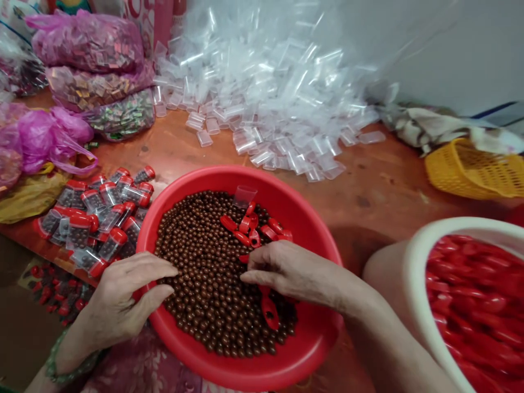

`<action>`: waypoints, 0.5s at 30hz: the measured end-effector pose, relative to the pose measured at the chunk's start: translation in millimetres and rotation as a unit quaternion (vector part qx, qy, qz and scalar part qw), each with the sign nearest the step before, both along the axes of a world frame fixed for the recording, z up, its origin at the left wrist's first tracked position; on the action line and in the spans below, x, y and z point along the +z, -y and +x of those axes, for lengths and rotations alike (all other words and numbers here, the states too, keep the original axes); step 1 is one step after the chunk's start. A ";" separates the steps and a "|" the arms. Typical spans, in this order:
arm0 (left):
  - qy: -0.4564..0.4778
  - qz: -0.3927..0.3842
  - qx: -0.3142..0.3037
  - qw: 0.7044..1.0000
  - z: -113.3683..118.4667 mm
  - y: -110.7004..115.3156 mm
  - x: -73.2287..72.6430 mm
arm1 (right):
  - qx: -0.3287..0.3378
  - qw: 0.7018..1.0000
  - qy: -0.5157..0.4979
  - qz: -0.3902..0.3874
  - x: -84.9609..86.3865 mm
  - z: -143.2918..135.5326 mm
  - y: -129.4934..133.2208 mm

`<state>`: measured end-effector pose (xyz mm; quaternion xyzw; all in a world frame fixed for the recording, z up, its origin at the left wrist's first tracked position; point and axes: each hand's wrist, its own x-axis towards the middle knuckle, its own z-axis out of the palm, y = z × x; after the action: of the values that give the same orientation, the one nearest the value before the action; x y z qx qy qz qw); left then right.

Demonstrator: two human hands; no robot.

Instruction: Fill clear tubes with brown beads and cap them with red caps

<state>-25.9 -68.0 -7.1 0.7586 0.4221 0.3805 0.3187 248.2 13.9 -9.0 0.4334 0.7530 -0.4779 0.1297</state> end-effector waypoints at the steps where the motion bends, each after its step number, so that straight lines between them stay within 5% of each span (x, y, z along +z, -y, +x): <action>1: 0.014 0.019 0.010 1.000 4.9 -3.6 -3.1 | 0.001 0.998 0.028 0.061 -3.0 0.4 -2.8; 6: 0.071 0.047 0.126 0.988 -4.9 3.1 -15.7 | -0.029 0.951 0.111 0.287 -25.2 -14.8 -24.8; 11: 0.032 0.017 0.182 0.983 -30.6 25.3 -20.3 | 0.001 0.953 0.121 0.277 -44.5 -34.1 -35.8; 15: 0.051 0.003 0.200 0.978 -31.9 36.8 -19.5 | -0.011 0.963 0.071 0.260 -36.9 -37.3 -37.3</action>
<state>-57.8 -104.8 -26.6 0.6392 0.5476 0.4760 0.2549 210.9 51.2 -45.9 0.4933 0.8353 -0.2351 0.0606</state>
